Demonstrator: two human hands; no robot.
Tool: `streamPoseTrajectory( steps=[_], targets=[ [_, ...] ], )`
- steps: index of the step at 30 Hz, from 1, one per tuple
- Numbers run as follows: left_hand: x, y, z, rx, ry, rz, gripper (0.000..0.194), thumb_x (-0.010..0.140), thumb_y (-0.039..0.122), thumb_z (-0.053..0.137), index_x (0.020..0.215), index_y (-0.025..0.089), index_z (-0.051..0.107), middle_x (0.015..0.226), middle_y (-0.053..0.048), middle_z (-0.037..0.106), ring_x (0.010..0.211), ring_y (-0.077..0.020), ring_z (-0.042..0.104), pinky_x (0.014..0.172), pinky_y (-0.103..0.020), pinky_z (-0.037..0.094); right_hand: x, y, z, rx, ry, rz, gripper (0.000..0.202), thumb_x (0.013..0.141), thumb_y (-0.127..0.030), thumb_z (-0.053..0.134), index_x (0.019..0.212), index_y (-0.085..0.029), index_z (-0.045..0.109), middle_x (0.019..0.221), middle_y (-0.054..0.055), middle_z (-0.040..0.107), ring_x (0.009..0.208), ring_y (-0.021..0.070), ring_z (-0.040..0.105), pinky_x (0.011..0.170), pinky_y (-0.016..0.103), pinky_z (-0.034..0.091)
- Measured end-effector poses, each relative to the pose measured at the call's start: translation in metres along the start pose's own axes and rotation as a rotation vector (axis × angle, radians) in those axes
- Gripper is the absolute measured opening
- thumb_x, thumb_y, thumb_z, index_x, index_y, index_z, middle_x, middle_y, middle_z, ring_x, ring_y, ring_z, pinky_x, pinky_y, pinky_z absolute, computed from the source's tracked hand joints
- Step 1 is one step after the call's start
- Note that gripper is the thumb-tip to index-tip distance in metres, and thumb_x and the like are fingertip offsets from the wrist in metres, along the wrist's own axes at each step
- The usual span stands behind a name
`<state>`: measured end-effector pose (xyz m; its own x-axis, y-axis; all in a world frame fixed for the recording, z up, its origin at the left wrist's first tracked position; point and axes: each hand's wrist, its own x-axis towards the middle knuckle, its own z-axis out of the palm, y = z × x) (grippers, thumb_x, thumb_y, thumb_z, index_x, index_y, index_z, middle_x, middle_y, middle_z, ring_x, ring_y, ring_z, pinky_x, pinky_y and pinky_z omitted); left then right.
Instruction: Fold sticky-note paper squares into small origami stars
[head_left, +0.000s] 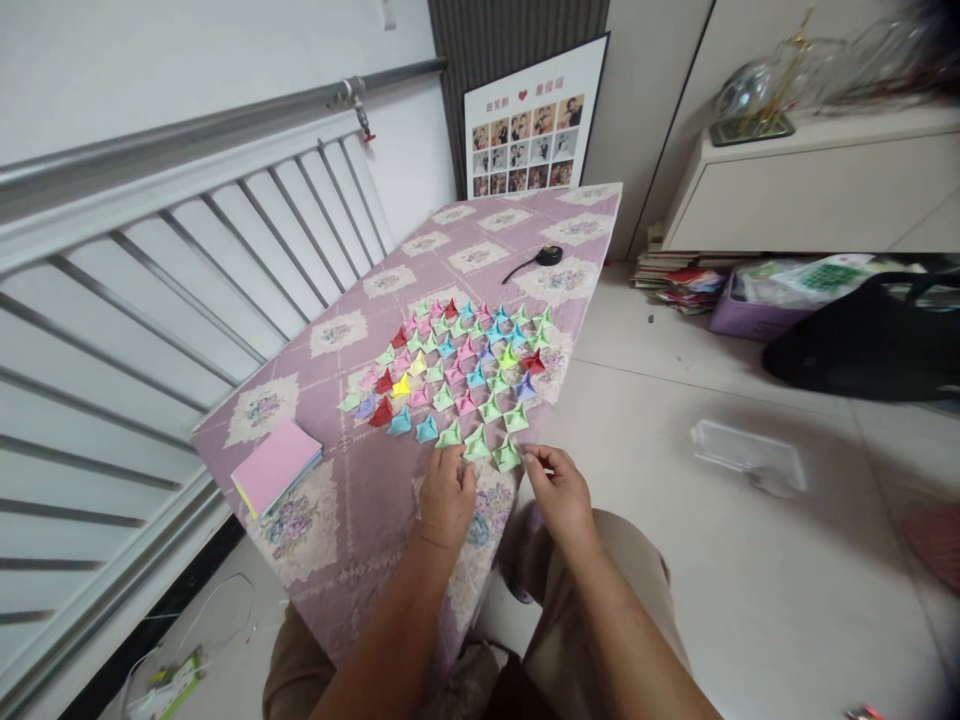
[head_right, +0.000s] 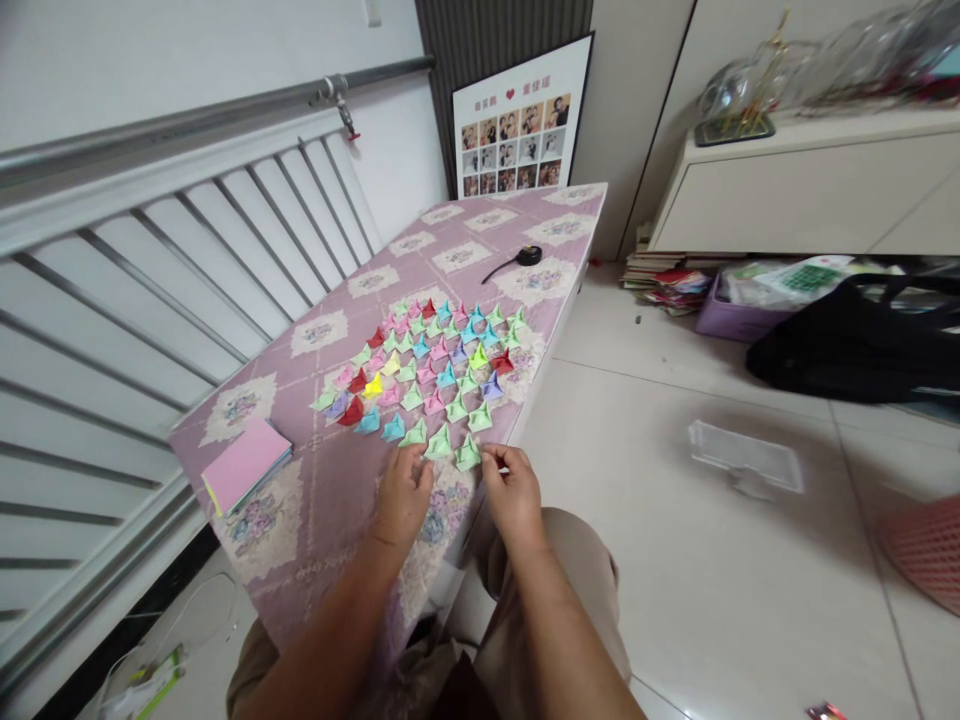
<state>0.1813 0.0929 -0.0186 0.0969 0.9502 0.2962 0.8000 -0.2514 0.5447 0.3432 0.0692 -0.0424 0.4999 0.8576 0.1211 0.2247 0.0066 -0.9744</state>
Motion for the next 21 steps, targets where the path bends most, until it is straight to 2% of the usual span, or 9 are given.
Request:
streamPoseTrajectory(
  steps=[3,9,21],
  targets=[
    [0.0009,-0.0003,0.002,-0.006,-0.025,0.026,0.027,0.085,0.015,0.052,0.111,0.021,0.058,0.102,-0.006,0.06,0.089,-0.0172,0.059,0.082,-0.03,0.047,0.0005,0.0001,0.002,-0.04,-0.009,-0.053,0.029,0.081,-0.041,0.052,0.092,-0.019,0.066,0.095,0.009,0.065,0.085,0.0207,0.06,0.068,0.033,0.049],
    [0.0027,0.0019,0.0019,0.004,-0.06,0.034,0.025,0.087,0.014,0.049,0.107,0.021,0.062,0.102,-0.006,0.061,0.098,-0.0181,0.058,0.089,-0.029,0.045,0.0019,-0.0006,0.0037,-0.172,0.013,-0.171,0.031,0.083,-0.038,0.047,0.1,-0.019,0.066,0.1,0.009,0.068,0.102,0.0251,0.054,0.091,0.043,0.042],
    [0.0062,0.0024,0.0015,0.015,-0.076,0.022,0.022,0.086,0.014,0.049,0.1,0.021,0.065,0.099,-0.005,0.062,0.095,-0.0173,0.058,0.087,-0.028,0.045,-0.0017,-0.0029,0.0048,-0.186,-0.029,-0.073,0.031,0.08,-0.035,0.049,0.101,-0.019,0.066,0.098,0.009,0.068,0.097,0.0245,0.056,0.087,0.04,0.043]
  ],
)
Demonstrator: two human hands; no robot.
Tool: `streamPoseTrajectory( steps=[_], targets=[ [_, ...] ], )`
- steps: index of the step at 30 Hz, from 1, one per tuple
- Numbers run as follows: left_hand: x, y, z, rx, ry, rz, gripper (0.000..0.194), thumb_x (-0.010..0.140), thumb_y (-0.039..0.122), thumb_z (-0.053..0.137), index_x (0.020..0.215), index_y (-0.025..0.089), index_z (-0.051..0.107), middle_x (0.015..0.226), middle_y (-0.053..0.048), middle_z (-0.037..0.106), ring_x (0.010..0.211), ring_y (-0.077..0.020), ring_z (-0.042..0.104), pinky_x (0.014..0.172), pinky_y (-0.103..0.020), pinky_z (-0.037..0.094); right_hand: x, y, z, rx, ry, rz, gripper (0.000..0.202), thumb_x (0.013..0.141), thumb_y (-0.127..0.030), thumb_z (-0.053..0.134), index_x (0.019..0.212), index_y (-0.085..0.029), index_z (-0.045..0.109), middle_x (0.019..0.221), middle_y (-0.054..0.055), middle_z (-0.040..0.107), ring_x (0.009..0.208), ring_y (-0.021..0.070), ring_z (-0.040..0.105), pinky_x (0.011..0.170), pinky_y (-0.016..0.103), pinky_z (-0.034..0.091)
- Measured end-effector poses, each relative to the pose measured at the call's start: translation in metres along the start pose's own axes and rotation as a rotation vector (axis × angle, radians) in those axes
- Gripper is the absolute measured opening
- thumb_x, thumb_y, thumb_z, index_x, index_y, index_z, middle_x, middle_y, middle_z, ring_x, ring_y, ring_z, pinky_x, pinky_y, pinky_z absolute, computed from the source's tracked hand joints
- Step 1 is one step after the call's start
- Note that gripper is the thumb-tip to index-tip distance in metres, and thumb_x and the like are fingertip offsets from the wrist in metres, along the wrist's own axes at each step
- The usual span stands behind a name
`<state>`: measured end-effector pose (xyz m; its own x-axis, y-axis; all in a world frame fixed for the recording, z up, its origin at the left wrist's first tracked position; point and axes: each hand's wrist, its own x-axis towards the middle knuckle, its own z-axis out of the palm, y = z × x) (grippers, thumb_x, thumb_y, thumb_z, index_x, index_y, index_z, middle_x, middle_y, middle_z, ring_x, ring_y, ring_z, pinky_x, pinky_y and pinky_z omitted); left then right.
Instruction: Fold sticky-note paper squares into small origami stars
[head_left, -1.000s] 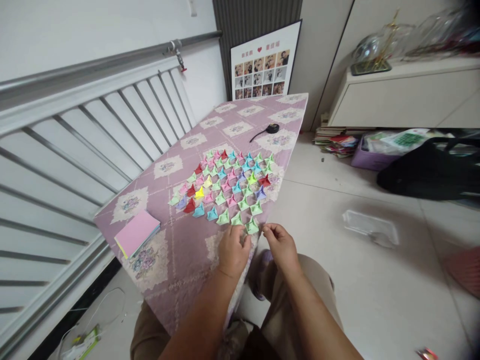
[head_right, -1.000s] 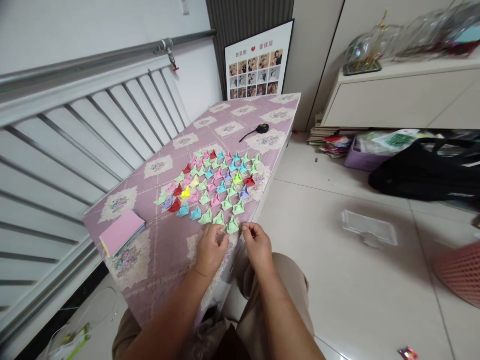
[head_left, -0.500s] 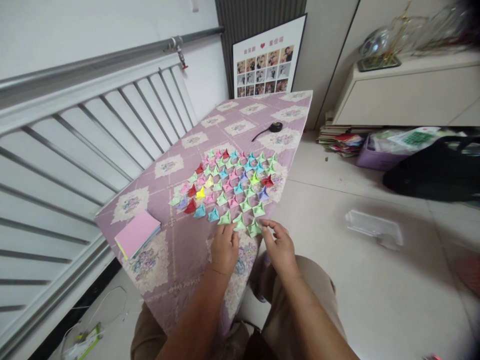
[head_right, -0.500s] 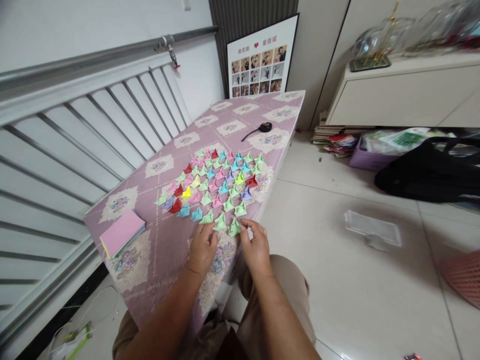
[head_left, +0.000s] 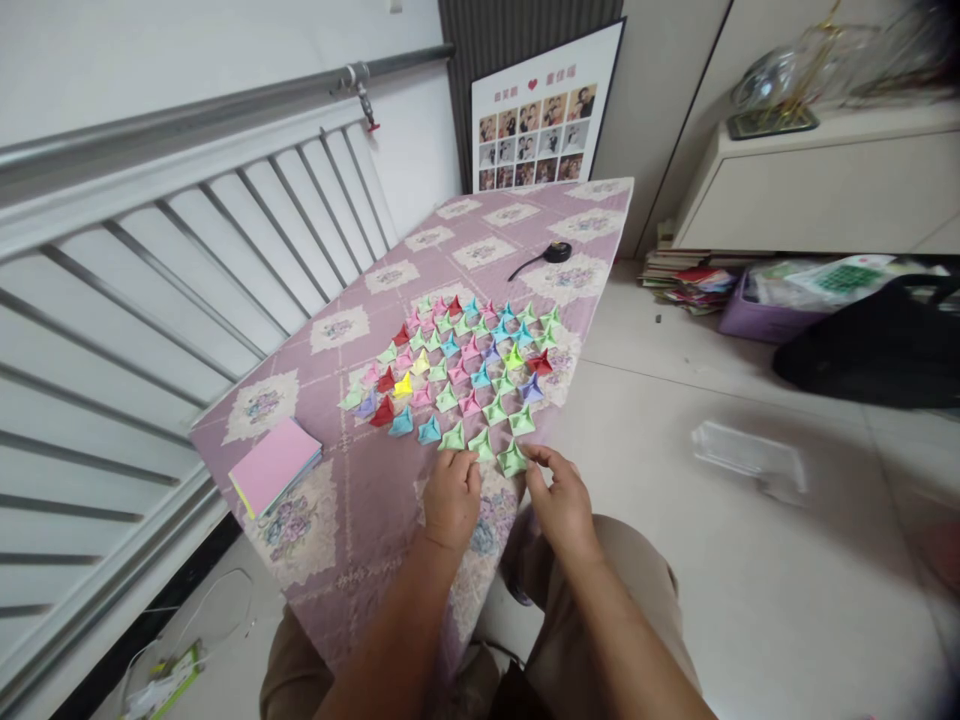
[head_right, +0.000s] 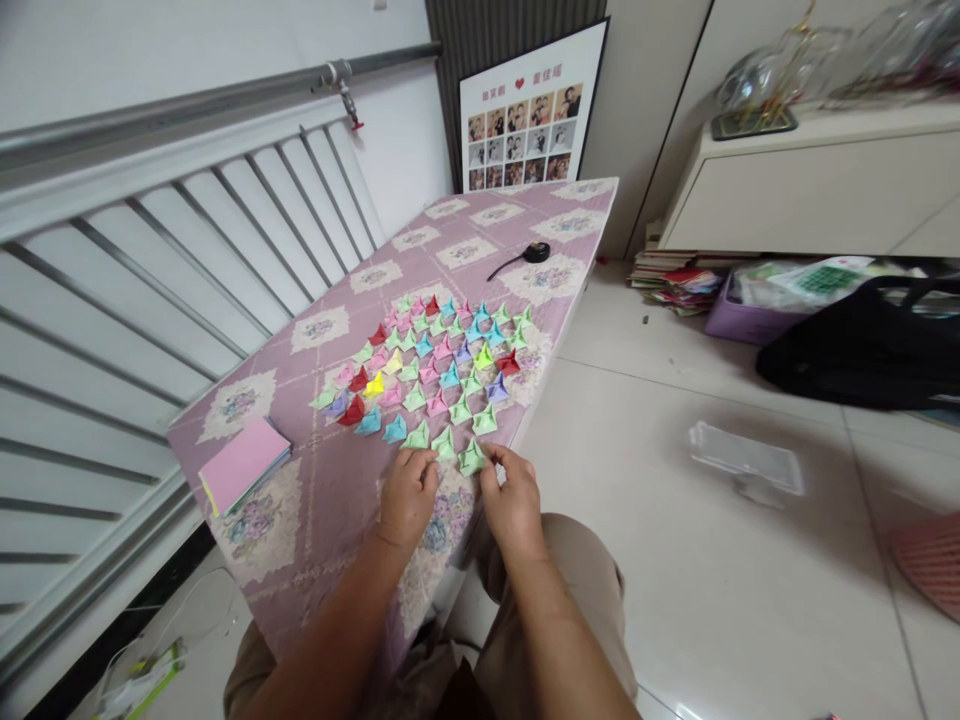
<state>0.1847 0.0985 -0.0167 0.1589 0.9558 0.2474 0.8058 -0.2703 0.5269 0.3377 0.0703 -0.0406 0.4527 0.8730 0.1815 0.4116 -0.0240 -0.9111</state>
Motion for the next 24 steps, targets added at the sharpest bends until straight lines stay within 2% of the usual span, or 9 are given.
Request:
streamPoseTrajectory(
  steps=[14,24],
  targets=[
    [0.0024,0.001,-0.0006,-0.003,0.004,-0.053,0.021,0.085,0.012,0.05,0.097,0.021,0.065,0.1,-0.005,0.063,0.094,-0.0166,0.059,0.085,-0.027,0.045,-0.0023,0.0065,0.0028,-0.013,-0.012,-0.022,0.028,0.079,-0.036,0.051,0.097,-0.02,0.066,0.096,0.007,0.069,0.093,0.0229,0.059,0.084,0.038,0.044],
    [0.0023,-0.0025,0.0006,0.001,-0.014,-0.03,0.02,0.085,0.013,0.049,0.093,0.022,0.065,0.097,-0.004,0.062,0.091,-0.0157,0.058,0.083,-0.026,0.045,-0.0027,0.007,0.0034,-0.016,-0.021,-0.053,0.026,0.079,-0.034,0.051,0.096,-0.021,0.066,0.094,0.007,0.069,0.092,0.0228,0.059,0.084,0.039,0.045]
  ],
)
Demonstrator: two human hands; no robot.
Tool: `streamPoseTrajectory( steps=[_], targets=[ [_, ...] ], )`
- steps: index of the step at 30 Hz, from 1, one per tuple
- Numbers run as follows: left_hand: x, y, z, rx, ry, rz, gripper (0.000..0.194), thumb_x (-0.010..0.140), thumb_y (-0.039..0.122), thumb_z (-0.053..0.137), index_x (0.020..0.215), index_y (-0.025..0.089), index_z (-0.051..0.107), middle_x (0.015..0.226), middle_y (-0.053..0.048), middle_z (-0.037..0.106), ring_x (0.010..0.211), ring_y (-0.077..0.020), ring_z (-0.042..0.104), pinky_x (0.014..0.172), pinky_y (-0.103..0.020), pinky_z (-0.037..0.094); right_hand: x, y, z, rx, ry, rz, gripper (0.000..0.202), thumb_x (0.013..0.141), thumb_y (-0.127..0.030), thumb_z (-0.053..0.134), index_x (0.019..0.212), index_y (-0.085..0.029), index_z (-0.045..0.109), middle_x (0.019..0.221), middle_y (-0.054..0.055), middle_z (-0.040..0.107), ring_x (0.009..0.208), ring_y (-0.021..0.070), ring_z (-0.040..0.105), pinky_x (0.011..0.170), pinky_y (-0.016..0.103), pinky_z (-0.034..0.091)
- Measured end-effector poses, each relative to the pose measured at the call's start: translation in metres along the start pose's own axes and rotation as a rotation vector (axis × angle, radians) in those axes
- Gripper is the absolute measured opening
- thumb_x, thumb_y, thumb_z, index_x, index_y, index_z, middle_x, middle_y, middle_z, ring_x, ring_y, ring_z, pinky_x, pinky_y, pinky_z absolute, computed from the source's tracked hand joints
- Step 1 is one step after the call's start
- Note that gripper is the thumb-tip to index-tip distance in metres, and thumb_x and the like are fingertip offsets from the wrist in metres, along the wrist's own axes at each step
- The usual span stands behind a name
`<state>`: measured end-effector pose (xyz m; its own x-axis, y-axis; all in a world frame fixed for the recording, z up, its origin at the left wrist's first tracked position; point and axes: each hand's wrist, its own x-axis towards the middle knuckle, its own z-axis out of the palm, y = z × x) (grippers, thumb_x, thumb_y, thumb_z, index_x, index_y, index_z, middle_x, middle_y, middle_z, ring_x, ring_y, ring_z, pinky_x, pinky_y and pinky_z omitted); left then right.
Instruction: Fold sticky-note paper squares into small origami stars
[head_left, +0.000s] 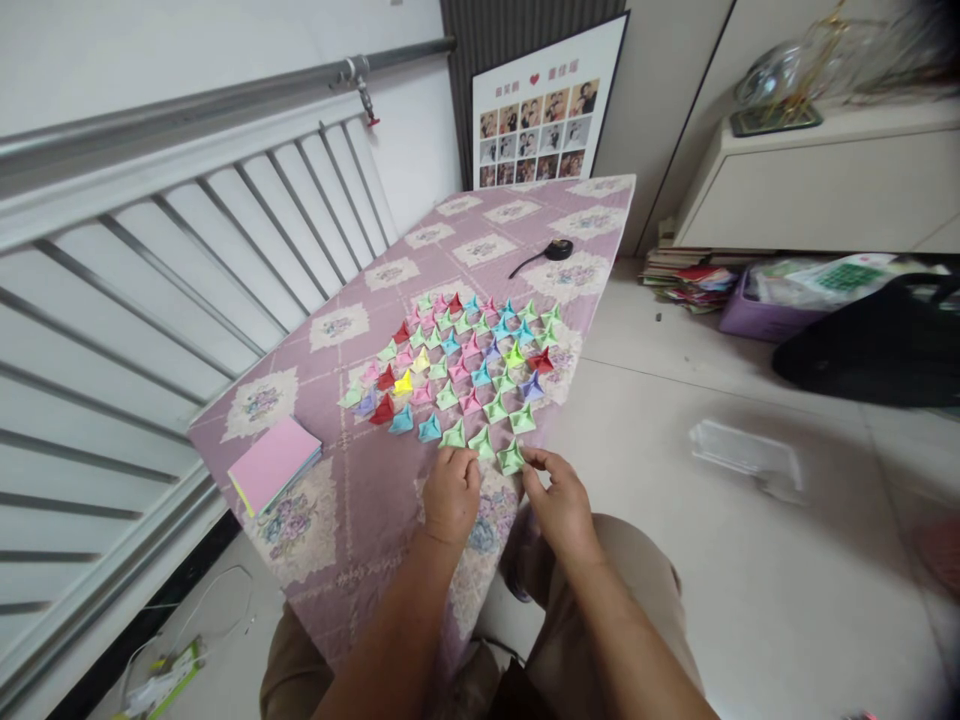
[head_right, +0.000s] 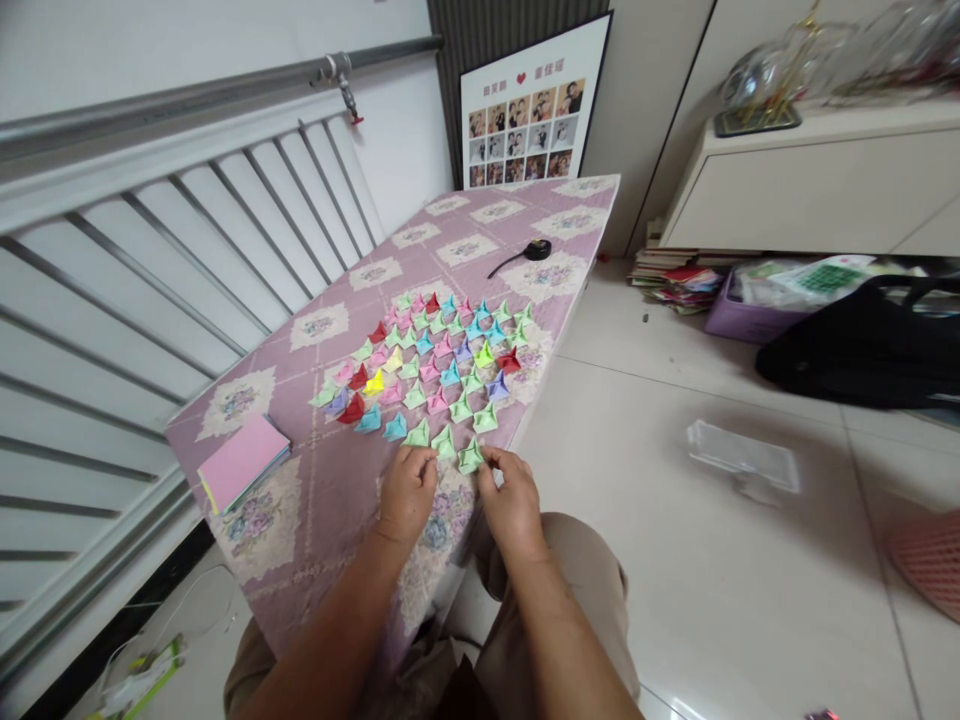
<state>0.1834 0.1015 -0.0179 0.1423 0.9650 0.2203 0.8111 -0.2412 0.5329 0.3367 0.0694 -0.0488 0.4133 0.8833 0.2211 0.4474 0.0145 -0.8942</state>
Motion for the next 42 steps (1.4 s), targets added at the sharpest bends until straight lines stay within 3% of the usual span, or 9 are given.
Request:
streamPoseTrajectory(
  steps=[15,23,30,42],
  targets=[
    [0.0,0.002,-0.002,0.01,-0.021,-0.017,0.021,0.085,0.012,0.049,0.093,0.022,0.065,0.097,-0.004,0.062,0.092,-0.0163,0.058,0.082,-0.026,0.044,0.0,0.0,0.001,-0.002,-0.005,-0.054,0.022,0.078,-0.031,0.052,0.091,-0.022,0.066,0.091,0.007,0.068,0.09,0.0238,0.06,0.085,0.04,0.045],
    [-0.001,0.0,0.002,-0.043,0.047,-0.004,0.022,0.084,0.016,0.051,0.102,0.022,0.062,0.096,-0.004,0.061,0.086,-0.0156,0.058,0.08,-0.026,0.045,0.002,-0.003,-0.004,0.013,0.029,-0.03,0.024,0.082,-0.035,0.05,0.096,-0.021,0.065,0.094,0.007,0.067,0.092,0.0225,0.059,0.082,0.038,0.045],
    [-0.005,-0.006,0.006,-0.162,0.16,-0.072,0.02,0.082,0.019,0.05,0.101,0.018,0.056,0.067,0.004,0.049,0.064,-0.0133,0.053,0.067,-0.024,0.043,0.017,-0.001,-0.007,0.014,0.094,-0.021,0.025,0.082,-0.036,0.051,0.097,-0.02,0.063,0.098,0.008,0.064,0.095,0.0227,0.058,0.08,0.037,0.045],
    [-0.004,-0.006,0.004,-0.233,0.132,-0.003,0.01,0.082,0.016,0.047,0.083,0.019,0.058,0.072,0.001,0.053,0.069,-0.0143,0.052,0.067,-0.025,0.04,0.053,0.018,0.0,-0.076,0.146,-0.14,0.022,0.079,-0.028,0.05,0.088,-0.018,0.068,0.085,0.008,0.063,0.086,0.0228,0.057,0.084,0.041,0.045]
  ],
)
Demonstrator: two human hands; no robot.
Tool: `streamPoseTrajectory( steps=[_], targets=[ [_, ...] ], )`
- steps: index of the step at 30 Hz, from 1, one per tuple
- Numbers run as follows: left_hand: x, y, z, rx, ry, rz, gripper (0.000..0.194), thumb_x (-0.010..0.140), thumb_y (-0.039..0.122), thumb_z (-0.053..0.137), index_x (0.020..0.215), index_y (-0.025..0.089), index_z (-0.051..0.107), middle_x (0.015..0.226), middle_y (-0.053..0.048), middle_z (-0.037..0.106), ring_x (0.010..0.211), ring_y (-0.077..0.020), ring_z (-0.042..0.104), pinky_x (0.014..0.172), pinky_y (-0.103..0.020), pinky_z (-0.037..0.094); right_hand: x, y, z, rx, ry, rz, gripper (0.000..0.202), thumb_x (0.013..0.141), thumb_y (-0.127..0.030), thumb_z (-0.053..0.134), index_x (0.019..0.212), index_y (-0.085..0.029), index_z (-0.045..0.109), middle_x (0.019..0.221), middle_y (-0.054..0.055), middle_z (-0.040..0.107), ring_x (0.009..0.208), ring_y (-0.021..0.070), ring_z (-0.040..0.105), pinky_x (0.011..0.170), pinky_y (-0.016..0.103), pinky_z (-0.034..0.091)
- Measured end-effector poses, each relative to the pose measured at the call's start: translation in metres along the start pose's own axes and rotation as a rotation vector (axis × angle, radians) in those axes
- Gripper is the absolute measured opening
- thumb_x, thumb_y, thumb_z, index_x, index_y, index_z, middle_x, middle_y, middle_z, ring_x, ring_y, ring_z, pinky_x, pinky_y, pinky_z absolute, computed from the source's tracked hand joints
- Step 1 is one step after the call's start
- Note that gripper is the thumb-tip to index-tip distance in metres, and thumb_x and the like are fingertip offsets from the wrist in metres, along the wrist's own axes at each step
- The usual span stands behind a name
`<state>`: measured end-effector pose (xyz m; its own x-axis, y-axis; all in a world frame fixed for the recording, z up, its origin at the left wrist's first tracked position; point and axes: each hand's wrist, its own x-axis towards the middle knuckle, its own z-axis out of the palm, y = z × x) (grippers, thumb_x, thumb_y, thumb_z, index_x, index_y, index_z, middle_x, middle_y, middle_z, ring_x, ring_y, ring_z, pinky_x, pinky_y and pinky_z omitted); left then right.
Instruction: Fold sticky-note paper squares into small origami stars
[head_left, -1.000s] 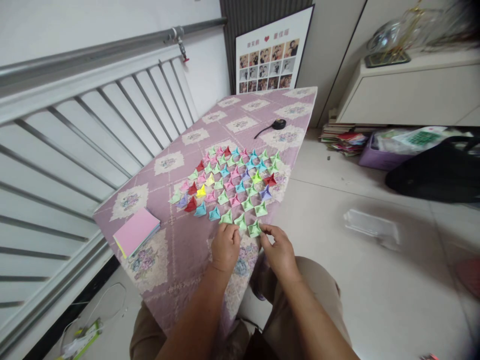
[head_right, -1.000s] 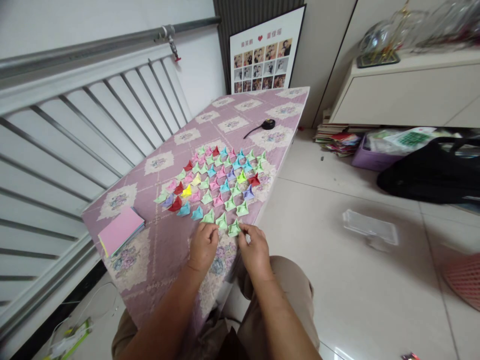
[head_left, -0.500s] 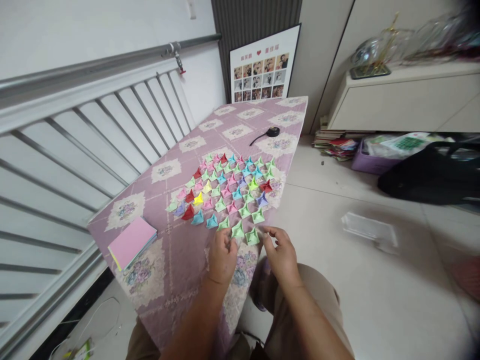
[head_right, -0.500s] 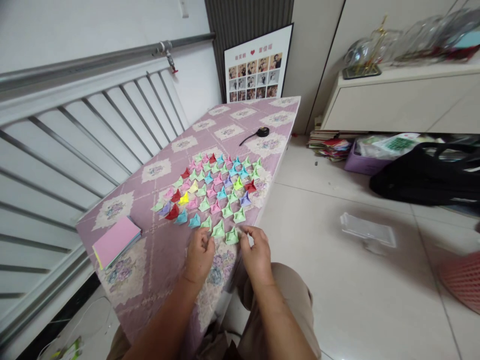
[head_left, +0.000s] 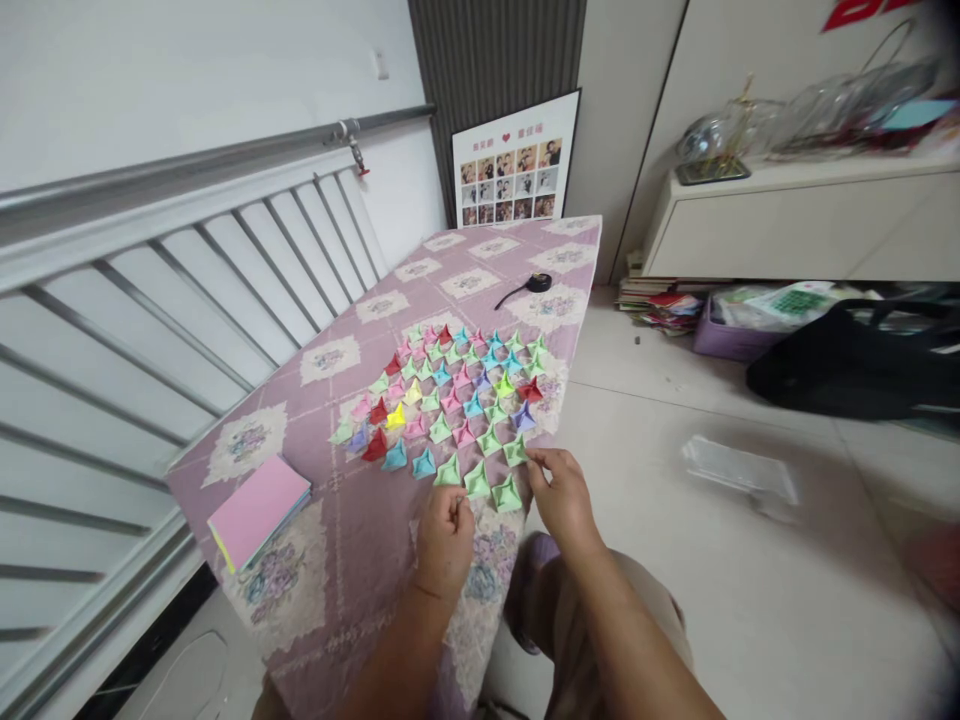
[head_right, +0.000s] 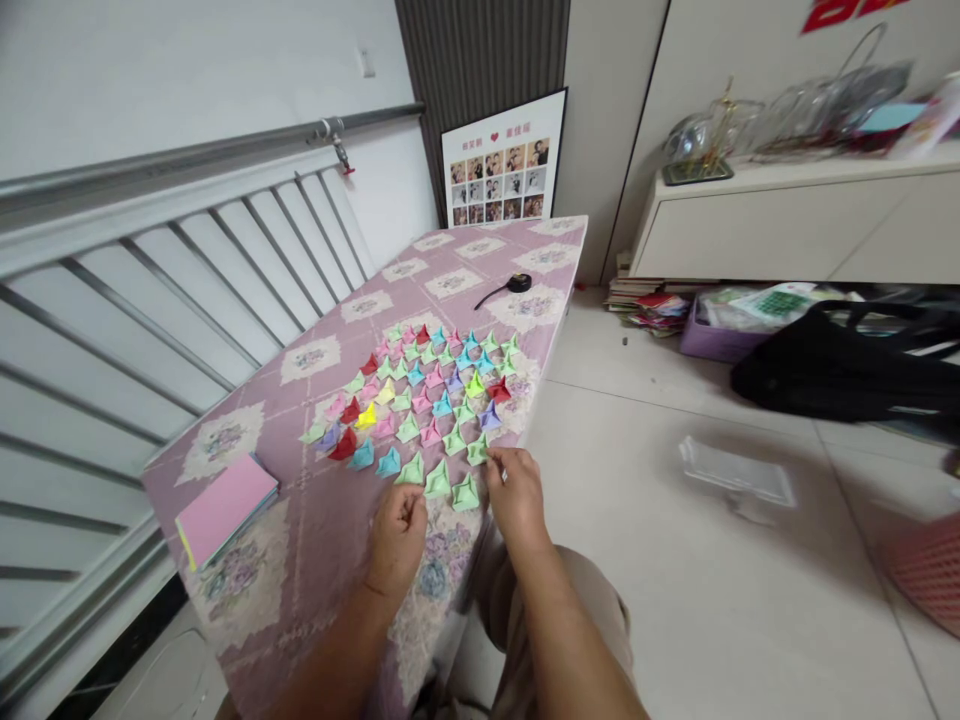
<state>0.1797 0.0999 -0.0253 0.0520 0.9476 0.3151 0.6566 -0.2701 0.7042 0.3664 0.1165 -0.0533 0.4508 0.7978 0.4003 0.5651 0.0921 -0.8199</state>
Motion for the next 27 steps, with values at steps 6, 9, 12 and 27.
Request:
streamPoseTrajectory(
  steps=[6,9,12,27],
  targets=[
    [0.0,-0.0016,0.001,-0.022,-0.009,0.008,0.01,0.081,0.015,0.048,0.082,0.019,0.058,0.072,0.001,0.054,0.07,-0.0146,0.052,0.067,-0.025,0.039,-0.0001,0.0029,0.0034,-0.011,-0.027,0.005,0.022,0.08,-0.028,0.052,0.089,-0.019,0.07,0.084,0.008,0.062,0.084,0.0226,0.057,0.083,0.04,0.045],
    [-0.0002,-0.0015,0.0011,-0.029,-0.021,0.002,0.011,0.081,0.015,0.047,0.082,0.019,0.057,0.072,0.0,0.054,0.071,-0.0148,0.052,0.068,-0.025,0.04,-0.0008,0.0021,0.0048,-0.022,-0.036,0.006,0.022,0.079,-0.028,0.053,0.089,-0.019,0.07,0.084,0.008,0.062,0.084,0.0221,0.057,0.083,0.039,0.046],
    [-0.0002,-0.0011,0.0007,-0.028,-0.031,0.003,0.011,0.081,0.014,0.047,0.083,0.019,0.057,0.074,0.0,0.055,0.072,-0.0148,0.052,0.069,-0.025,0.04,-0.0009,0.0029,0.0061,-0.043,-0.035,-0.002,0.021,0.079,-0.027,0.053,0.088,-0.019,0.07,0.084,0.008,0.062,0.084,0.0219,0.058,0.083,0.039,0.046],
    [0.0005,0.0016,-0.0004,-0.022,-0.028,0.019,0.012,0.08,0.013,0.047,0.079,0.019,0.057,0.073,0.0,0.055,0.072,-0.0147,0.052,0.069,-0.025,0.04,-0.0007,0.0035,0.0089,-0.209,-0.045,-0.1,0.021,0.081,-0.021,0.051,0.09,-0.017,0.07,0.084,0.009,0.062,0.081,0.0223,0.056,0.08,0.038,0.045]
  ],
)
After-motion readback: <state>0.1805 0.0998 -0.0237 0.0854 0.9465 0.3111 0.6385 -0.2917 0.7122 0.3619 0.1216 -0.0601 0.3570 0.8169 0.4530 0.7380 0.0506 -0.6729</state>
